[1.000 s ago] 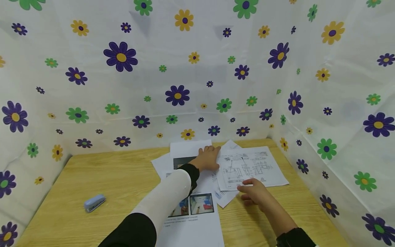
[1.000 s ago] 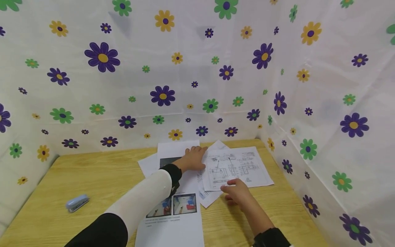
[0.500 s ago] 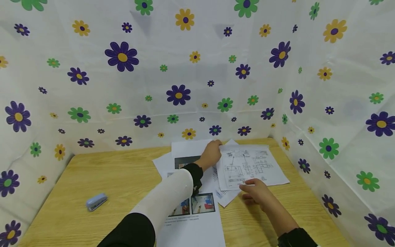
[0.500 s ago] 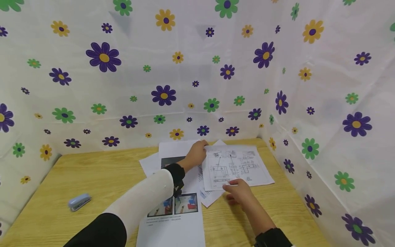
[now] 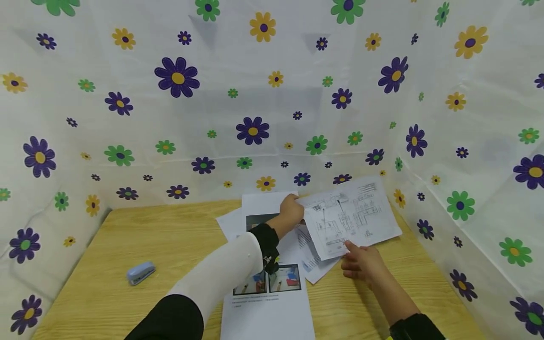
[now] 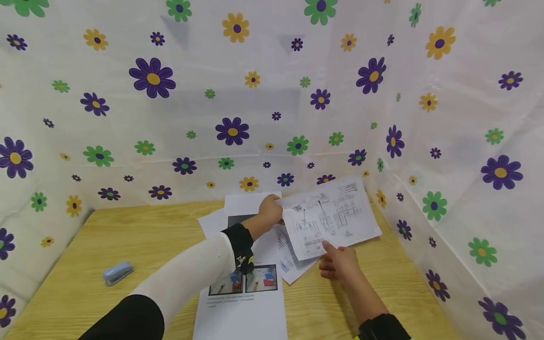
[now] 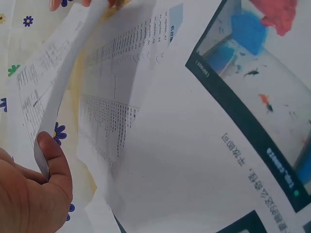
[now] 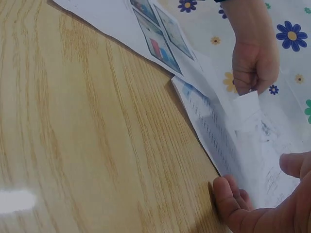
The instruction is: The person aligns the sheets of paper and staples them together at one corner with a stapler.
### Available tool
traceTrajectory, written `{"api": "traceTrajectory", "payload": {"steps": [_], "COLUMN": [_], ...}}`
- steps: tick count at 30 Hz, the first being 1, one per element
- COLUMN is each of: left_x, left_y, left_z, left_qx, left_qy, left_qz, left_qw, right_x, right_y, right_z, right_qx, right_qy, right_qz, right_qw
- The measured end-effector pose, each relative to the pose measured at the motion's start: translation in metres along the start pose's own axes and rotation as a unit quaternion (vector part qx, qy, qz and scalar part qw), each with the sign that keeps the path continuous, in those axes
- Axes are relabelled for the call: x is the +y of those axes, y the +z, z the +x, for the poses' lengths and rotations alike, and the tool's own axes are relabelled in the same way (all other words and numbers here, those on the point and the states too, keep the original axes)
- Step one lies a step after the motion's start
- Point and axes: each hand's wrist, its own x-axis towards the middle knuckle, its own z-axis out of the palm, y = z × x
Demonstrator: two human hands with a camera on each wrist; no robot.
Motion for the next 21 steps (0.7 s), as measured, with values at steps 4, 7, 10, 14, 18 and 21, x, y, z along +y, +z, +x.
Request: {"api": "traceTrajectory", "payload": {"steps": [4,7,10,14,18,21], "left_x": [0.003,0.003,0.003,0.002,0.003,0.003], "left_y": [-0.005,-0.007,-0.007,-0.008,-0.011,-0.016], "left_z": [-0.007,-0.013,-0.019,-0.026,-0.031,-0.031], "left_qx": [-0.011,-0.029,-0.048,-0.073,-0.101,-0.116], "left_qy": [-0.016,-0.017,-0.018,-0.018,-0.016,-0.019], "left_qz": [-0.064,-0.088,-0.096,-0.092,-0.076,-0.072], "left_qw": [0.9977,0.9956,0.994,0.9928,0.9919,0.9904], "right_x": [0.0,0.0,-0.001,-0.001,-0.001,0.0], "right_y": [-0.004,-0.009,-0.013,-0.015,-0.016,-0.017], "right_z": [0.003,0.007,0.012,0.014,0.014,0.014], "right_qx": [0.003,0.016,0.047,0.098,0.125,0.128], "right_qy": [-0.016,-0.025,-0.035,-0.044,-0.048,-0.049], "right_qz": [0.035,0.088,0.13,0.126,0.096,0.071], "right_qw": [0.999,0.996,0.99,0.986,0.986,0.988]}}
